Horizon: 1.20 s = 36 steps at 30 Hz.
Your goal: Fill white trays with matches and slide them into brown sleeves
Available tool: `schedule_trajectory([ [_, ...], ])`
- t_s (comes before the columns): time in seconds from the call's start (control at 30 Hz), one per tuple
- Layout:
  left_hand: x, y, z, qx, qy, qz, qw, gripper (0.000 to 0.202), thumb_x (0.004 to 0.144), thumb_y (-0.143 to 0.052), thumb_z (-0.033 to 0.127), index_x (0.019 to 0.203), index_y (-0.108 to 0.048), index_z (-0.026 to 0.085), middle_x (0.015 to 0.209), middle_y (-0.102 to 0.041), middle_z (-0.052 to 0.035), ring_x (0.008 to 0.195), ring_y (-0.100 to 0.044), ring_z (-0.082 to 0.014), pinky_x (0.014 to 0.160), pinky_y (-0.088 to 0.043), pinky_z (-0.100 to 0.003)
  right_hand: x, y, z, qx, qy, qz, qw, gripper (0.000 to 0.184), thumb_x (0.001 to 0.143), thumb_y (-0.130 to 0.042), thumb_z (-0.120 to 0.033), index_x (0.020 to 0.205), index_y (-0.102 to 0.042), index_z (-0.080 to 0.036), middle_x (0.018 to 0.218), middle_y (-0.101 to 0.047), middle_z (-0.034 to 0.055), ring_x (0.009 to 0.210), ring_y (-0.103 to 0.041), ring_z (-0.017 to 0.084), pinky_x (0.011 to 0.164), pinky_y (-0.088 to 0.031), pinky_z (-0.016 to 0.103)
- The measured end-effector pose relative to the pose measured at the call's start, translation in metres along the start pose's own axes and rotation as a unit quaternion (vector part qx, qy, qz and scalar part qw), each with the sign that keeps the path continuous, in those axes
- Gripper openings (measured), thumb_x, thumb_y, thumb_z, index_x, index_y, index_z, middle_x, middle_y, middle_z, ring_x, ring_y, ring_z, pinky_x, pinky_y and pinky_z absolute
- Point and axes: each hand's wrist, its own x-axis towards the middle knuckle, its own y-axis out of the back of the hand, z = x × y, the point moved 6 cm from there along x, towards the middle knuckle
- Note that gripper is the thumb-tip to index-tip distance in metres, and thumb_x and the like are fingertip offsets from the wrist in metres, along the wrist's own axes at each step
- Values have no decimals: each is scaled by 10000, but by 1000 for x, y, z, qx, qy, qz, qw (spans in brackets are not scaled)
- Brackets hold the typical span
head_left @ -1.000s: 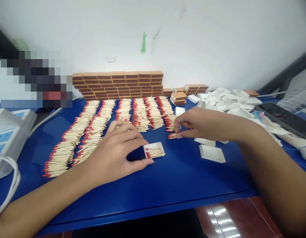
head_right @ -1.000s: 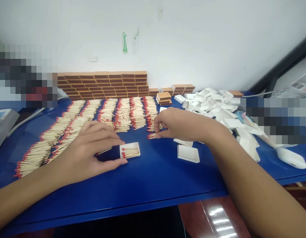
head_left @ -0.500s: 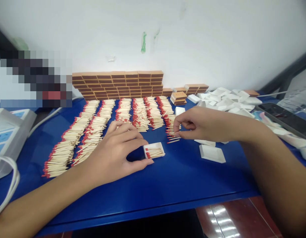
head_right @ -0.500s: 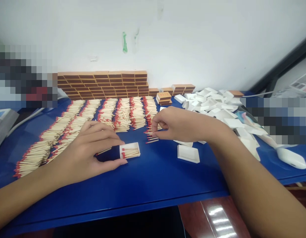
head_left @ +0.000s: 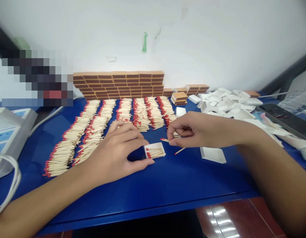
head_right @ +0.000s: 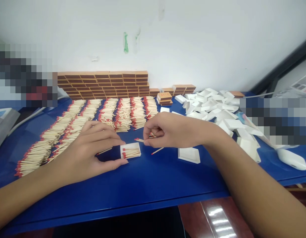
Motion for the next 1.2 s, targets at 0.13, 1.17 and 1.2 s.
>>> schedule_trajectory([
  [0.13,1,0,0,0,0,1,1000,242,928,-833,411,1061,-760,223,1017,-779,-23,1014,-665,-242,1023,-374,-463,2,-3,0,13,-7,-4,1000,252,969,-673,-452,858,-732,-234,659,-461,-51,568,-460,122,577,-383,281],
  [1.17,3,0,1,-3,-3,2,1000,250,923,-835,419,1030,-764,204,997,-770,-26,1000,-666,-240,1012,-383,-457,9,-11,-15,10,40,32,999,152,954,-666,-336,920,-767,-227,604,-415,-72,538,-446,118,575,-334,281],
  [1.2,3,0,0,-2,-3,2,1000,253,923,-836,419,1035,-765,203,1000,-772,-27,1005,-667,-241,1020,-382,-457,6,-8,-12,-4,28,24,999,159,952,-678,-360,923,-770,-234,617,-438,-64,545,-459,122,575,-341,283],
])
